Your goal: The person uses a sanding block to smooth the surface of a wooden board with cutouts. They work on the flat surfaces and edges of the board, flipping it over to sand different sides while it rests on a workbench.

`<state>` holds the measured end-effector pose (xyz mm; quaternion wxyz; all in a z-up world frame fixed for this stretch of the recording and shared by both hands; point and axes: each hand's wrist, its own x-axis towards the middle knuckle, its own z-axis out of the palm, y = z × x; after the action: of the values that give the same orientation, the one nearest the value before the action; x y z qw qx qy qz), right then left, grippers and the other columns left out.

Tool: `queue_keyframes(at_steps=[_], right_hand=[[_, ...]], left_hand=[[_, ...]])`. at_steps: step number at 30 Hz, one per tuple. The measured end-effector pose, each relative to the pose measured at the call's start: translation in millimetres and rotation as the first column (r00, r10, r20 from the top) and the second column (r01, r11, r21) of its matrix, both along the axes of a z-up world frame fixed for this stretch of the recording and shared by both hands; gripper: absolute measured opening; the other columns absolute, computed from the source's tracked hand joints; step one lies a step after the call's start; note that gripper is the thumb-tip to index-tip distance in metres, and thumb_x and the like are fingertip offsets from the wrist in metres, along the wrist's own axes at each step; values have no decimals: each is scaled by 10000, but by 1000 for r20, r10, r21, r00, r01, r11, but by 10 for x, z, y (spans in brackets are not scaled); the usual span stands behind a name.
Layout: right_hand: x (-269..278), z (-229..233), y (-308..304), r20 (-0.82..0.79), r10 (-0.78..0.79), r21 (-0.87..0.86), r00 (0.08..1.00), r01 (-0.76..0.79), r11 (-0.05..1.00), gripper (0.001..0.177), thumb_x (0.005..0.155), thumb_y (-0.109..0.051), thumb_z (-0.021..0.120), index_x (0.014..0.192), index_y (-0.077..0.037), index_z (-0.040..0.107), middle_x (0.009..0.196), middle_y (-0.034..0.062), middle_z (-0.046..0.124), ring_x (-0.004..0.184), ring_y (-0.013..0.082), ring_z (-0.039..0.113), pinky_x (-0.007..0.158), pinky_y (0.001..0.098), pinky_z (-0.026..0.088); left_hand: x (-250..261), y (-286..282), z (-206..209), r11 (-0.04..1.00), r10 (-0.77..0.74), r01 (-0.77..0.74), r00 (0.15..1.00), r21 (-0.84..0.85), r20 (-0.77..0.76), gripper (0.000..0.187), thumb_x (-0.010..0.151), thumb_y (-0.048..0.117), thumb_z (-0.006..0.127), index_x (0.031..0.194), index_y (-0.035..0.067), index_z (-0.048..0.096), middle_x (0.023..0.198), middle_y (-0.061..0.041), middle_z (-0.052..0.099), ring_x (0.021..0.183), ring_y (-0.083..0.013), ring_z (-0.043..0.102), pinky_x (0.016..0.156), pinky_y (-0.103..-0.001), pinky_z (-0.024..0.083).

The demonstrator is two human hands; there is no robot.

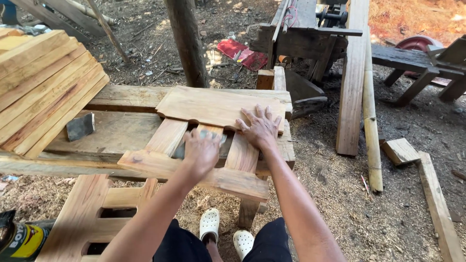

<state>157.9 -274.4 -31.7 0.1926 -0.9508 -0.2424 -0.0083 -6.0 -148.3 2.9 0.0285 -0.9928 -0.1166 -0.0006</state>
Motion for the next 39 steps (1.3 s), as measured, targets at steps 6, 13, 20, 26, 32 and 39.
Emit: queue_keyframes(at_steps=[6,13,20,26,32,39], right_hand=[[-19,39,-16,6,15,-5,1000,-15,1000,621,919,-725,416,1473,-450,479,1669,46,244,1551,358,125,1206,700,23],[-21,40,-33,17,17,-14,1000,-17,1000,635,915,-735,421,1478,-447,483,1668,40,275,1559,359,151,1202,731,42],[-72,46,-70,36,29,-17,999,-29,999,603,941,-693,436,1481,-433,499,1673,64,280,1557,376,155,1201,729,50],[-32,41,-40,10,26,8,1000,-26,1000,609,929,-700,451,1476,-435,486,1670,52,262,1555,362,134,1205,717,34],[-85,127,-82,3,24,-7,1000,-24,1000,604,939,-685,441,1485,-429,483,1672,56,269,1557,364,142,1202,727,56],[-15,4,-44,-7,49,15,999,-49,999,575,977,-660,413,1495,-417,467,1685,61,236,1548,389,128,1191,739,24]], left_hand=[[119,-89,-72,997,66,-66,998,31,19,399,1060,345,372,1342,179,601,1214,-114,661,1151,-362,497,946,-540,394],[193,-147,-36,973,69,-36,988,228,-138,374,1031,272,408,1328,114,569,1196,-135,657,1138,-353,522,919,-525,433],[241,-254,82,987,119,-103,985,127,-127,337,1071,257,374,1279,139,612,1204,-111,671,1142,-352,536,933,-521,427],[136,-121,-91,981,105,-86,989,172,-105,383,1070,272,336,1276,125,623,1171,-104,689,1118,-349,534,898,-516,427],[208,-142,-32,986,129,-121,990,117,-61,426,1096,332,286,1222,164,656,1210,-81,672,1134,-343,520,953,-511,408],[103,-85,-75,960,158,-108,970,257,-184,390,1034,331,373,1274,169,635,1213,-87,660,1126,-314,511,945,-485,419]])
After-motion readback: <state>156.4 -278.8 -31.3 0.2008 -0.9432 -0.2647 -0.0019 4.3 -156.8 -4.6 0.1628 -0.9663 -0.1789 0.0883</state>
